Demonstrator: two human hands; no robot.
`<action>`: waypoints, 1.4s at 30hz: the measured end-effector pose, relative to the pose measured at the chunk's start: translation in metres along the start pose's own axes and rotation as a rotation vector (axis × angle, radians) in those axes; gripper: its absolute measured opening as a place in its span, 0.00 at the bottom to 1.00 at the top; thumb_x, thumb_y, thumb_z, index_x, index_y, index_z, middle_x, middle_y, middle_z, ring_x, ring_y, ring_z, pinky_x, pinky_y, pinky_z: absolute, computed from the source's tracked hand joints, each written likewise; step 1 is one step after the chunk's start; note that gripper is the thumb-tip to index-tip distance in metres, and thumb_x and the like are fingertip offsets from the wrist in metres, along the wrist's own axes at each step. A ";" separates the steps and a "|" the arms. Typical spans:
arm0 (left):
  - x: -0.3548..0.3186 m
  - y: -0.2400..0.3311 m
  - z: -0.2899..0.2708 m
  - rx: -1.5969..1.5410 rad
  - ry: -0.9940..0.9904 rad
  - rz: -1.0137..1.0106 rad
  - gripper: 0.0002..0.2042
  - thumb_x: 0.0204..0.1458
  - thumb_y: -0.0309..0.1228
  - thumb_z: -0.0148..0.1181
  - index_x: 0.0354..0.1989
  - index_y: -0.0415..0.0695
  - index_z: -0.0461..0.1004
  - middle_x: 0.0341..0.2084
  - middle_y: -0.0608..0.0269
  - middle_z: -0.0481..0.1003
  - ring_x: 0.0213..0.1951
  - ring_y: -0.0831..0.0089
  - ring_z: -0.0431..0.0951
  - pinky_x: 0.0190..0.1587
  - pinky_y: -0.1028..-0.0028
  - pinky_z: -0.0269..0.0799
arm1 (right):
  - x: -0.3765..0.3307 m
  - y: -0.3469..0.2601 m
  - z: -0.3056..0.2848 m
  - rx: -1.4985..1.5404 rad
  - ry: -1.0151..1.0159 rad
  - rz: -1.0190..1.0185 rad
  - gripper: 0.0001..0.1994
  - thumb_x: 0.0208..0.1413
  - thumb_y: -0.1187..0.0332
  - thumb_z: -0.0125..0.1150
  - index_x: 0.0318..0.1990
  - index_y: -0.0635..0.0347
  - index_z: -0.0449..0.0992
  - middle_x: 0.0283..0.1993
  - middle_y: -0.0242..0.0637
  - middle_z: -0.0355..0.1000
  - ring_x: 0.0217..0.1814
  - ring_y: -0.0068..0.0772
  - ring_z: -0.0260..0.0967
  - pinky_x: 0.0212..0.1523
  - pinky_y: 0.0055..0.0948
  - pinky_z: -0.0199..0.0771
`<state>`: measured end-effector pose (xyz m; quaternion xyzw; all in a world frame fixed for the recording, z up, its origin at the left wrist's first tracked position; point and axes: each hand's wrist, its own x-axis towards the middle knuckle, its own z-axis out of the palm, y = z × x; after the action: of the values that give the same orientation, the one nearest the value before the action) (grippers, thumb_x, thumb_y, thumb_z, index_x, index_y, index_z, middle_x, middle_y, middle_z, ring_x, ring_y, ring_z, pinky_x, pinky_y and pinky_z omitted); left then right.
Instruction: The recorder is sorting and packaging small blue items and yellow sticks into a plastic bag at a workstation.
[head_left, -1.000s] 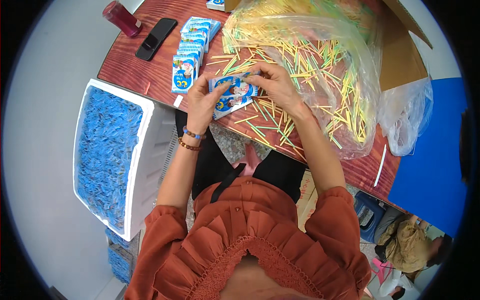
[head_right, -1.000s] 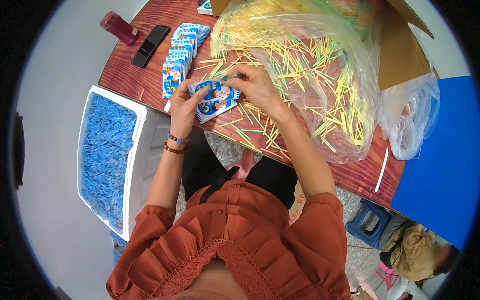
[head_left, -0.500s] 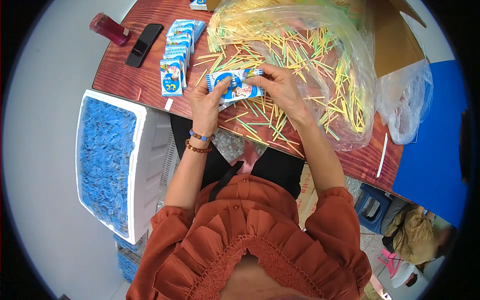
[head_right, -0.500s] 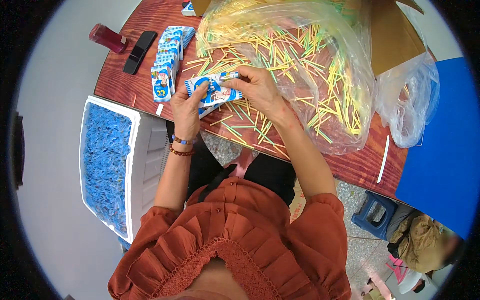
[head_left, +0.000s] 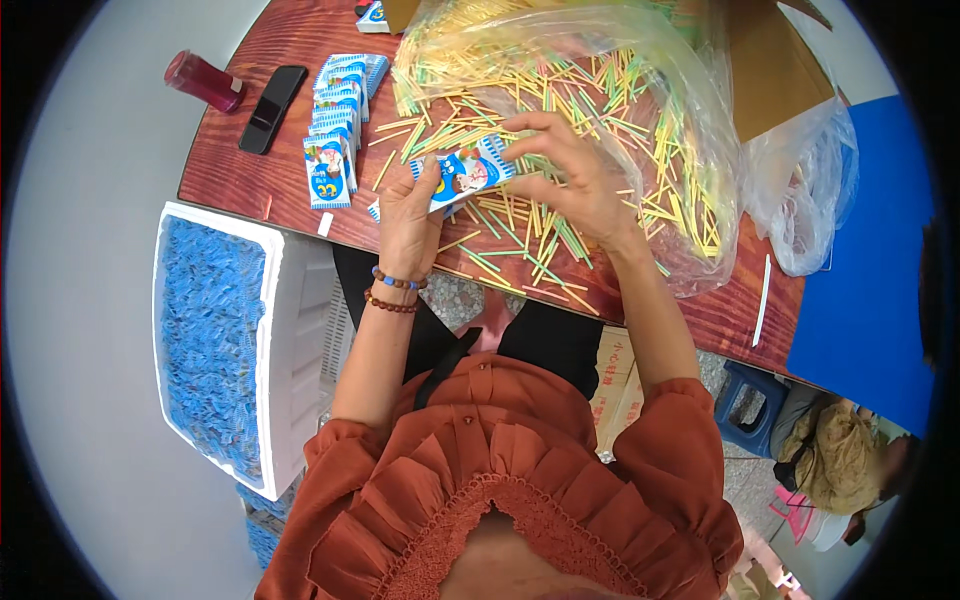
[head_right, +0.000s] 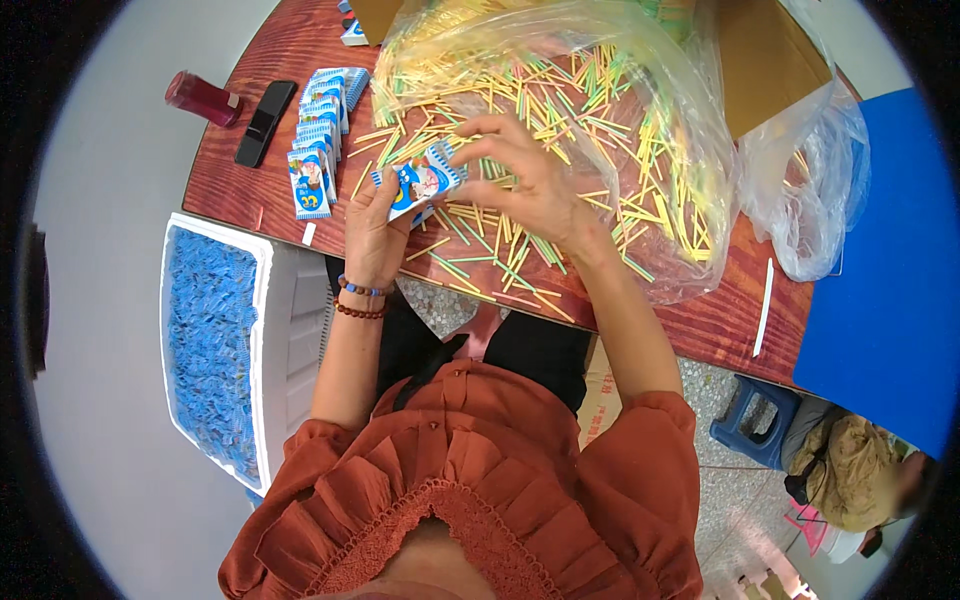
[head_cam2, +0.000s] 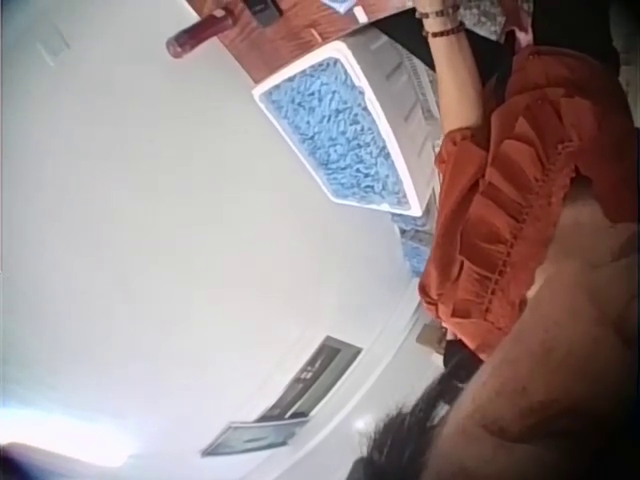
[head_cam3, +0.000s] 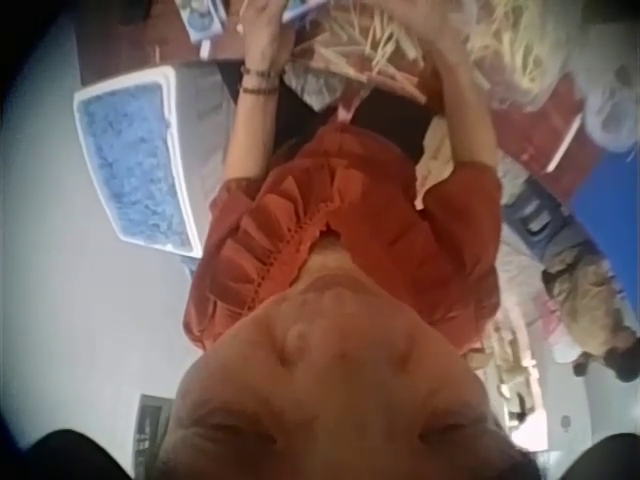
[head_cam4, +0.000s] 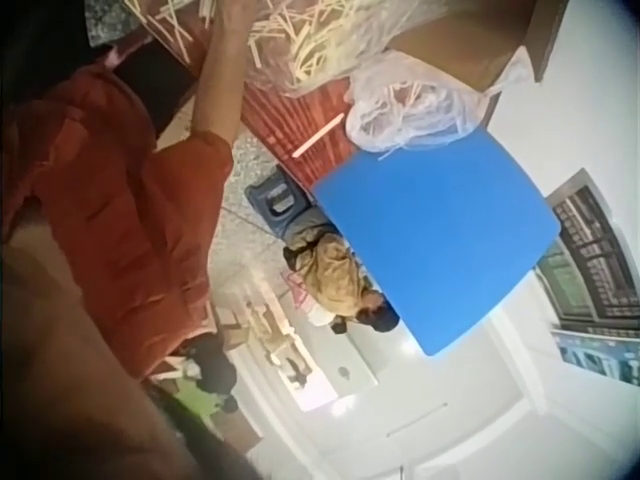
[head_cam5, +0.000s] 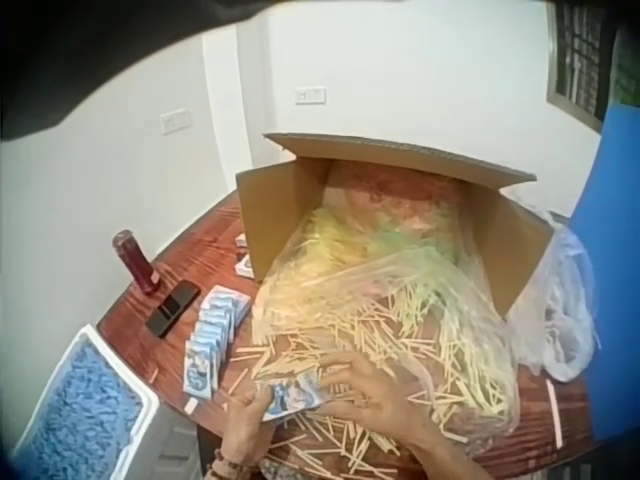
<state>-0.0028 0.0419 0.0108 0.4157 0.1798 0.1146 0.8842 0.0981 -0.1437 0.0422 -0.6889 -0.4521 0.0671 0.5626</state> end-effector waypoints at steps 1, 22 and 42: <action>0.001 -0.001 0.003 -0.002 -0.011 0.000 0.12 0.60 0.33 0.55 0.39 0.35 0.76 0.36 0.59 0.79 0.36 0.75 0.80 0.39 0.75 0.78 | 0.000 0.000 0.000 -0.006 0.006 0.004 0.14 0.48 0.71 0.65 0.45 0.56 0.77 0.57 0.38 0.66 0.62 0.36 0.60 0.61 0.36 0.59; -0.005 -0.001 0.005 0.077 -0.002 0.052 0.12 0.62 0.36 0.52 0.38 0.40 0.77 0.34 0.64 0.79 0.33 0.78 0.78 0.35 0.76 0.74 | 0.022 0.098 -0.145 -0.700 0.155 0.564 0.15 0.56 0.61 0.55 0.38 0.65 0.79 0.45 0.50 0.75 0.46 0.44 0.73 0.47 0.35 0.71; -0.001 0.000 -0.006 -0.030 0.029 -0.014 0.11 0.61 0.35 0.53 0.38 0.40 0.76 0.34 0.64 0.79 0.33 0.80 0.78 0.36 0.76 0.75 | 0.082 0.133 -0.119 -1.054 0.115 1.050 0.23 0.50 0.54 0.51 0.47 0.62 0.77 0.54 0.48 0.72 0.57 0.49 0.69 0.54 0.40 0.69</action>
<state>-0.0059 0.0456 0.0079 0.3995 0.1941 0.1170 0.8883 0.2904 -0.1657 0.0079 -0.9951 -0.0055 0.0651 0.0744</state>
